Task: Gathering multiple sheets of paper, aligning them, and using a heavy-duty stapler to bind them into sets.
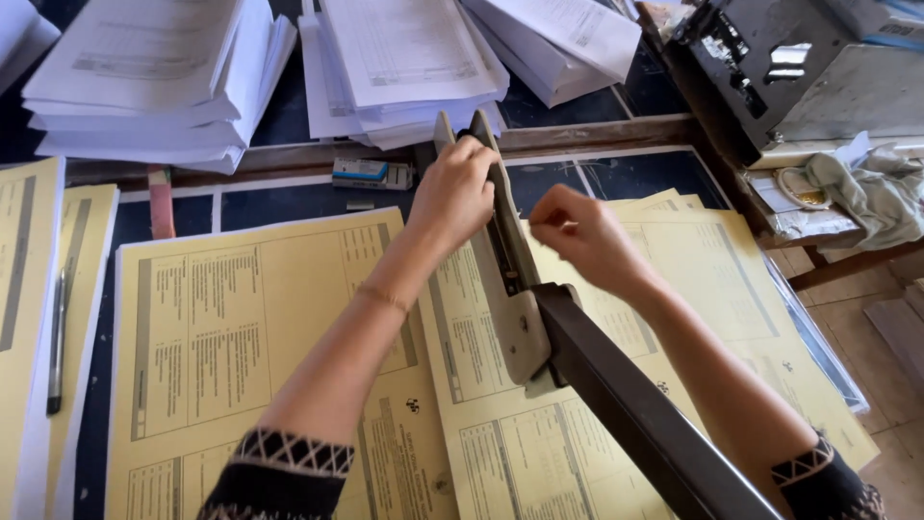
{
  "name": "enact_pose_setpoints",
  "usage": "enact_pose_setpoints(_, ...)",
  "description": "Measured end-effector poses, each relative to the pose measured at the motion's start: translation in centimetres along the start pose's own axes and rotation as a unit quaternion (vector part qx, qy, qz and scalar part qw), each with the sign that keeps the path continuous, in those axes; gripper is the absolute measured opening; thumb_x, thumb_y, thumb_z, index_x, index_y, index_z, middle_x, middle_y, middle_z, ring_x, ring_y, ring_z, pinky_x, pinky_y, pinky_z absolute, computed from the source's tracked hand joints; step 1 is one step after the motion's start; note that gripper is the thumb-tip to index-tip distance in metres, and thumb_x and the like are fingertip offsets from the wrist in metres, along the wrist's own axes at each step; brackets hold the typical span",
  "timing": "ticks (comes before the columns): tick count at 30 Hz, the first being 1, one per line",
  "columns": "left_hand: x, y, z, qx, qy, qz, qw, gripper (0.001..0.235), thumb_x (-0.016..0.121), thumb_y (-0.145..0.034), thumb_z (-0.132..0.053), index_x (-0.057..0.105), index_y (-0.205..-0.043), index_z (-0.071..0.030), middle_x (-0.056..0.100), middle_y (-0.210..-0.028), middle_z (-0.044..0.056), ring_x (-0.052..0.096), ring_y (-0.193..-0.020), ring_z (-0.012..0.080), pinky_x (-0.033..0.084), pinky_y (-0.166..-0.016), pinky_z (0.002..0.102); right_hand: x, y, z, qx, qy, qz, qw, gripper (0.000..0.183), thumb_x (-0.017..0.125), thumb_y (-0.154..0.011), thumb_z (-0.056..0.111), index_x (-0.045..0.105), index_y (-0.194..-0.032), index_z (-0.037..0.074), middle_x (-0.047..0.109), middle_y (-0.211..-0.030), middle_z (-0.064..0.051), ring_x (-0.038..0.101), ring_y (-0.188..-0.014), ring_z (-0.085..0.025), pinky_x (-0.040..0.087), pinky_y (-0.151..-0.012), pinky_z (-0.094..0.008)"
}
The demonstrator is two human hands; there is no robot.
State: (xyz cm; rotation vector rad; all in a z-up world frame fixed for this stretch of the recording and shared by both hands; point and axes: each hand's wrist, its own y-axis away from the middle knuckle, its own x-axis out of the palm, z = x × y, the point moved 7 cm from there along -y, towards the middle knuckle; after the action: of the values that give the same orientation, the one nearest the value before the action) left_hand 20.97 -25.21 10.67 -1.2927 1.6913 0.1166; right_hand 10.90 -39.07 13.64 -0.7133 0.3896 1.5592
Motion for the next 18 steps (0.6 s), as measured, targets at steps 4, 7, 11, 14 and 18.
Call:
enact_pose_setpoints(4,2.8,-2.7,1.8,0.034,-0.126,0.043,0.99,0.038,0.05,-0.083,-0.013,0.068,-0.114,-0.002,0.06,-0.133,0.019,0.052,-0.131,0.0353,0.039,-0.105,0.058,-1.3,-0.3,-1.3,-0.03,-0.014,-0.021,0.999,0.01,0.068,-0.093,0.004,0.063,-0.1,-0.001,0.061,-0.098,-0.011,0.062,-0.086,-0.018,0.055,-0.059,-0.024)
enact_pose_setpoints(7,2.4,-3.5,1.3,-0.033,-0.15,0.184,0.971,0.062,0.048,-0.083,-0.018,0.047,-0.14,0.006,0.037,-0.155,0.02,0.029,-0.147,0.0323,0.017,-0.117,0.061,-1.4,0.0,-2.4,0.022,-0.089,-0.036,0.995,0.01,0.062,-0.095,0.005,0.06,-0.103,-0.001,0.064,-0.098,-0.014,0.061,-0.089,-0.02,0.054,-0.067,-0.029)
enact_pose_setpoints(11,2.0,-4.3,1.1,-0.08,-0.254,0.3,0.916,0.045,0.051,-0.082,-0.019,0.063,-0.124,-0.01,0.022,-0.163,0.014,0.014,-0.153,0.0289,-0.002,-0.117,0.065,-1.1,0.5,-0.9,0.064,-0.121,-0.051,0.989,0.01,0.062,-0.094,0.007,0.059,-0.1,0.0,0.067,-0.086,-0.013,0.062,-0.078,-0.019,0.053,-0.066,-0.029)
enact_pose_setpoints(14,2.0,-5.1,2.0,-0.113,-0.339,0.363,0.861,0.038,0.052,-0.09,-0.031,0.059,-0.127,-0.024,0.004,-0.17,0.01,-0.002,-0.157,0.0287,-0.011,-0.116,0.067,-0.9,0.8,1.1,0.074,-0.135,-0.039,0.987,0.011,0.061,-0.093,0.006,0.058,-0.103,0.002,0.06,-0.077,-0.006,0.057,-0.064,-0.013,0.051,-0.057,-0.024)
enact_pose_setpoints(18,2.8,-7.0,3.9,-0.144,-0.369,0.354,0.847,0.056,0.047,-0.092,-0.036,0.04,-0.147,-0.028,0.002,-0.17,0.003,-0.006,-0.156,0.0331,-0.014,-0.111,0.072,-0.8,1.6,2.8,0.077,-0.119,-0.017,0.99,0.006,0.059,-0.096,0.001,0.063,-0.1,0.001,0.057,-0.076,-0.006,0.052,-0.053,-0.011,0.047,-0.046,-0.021)
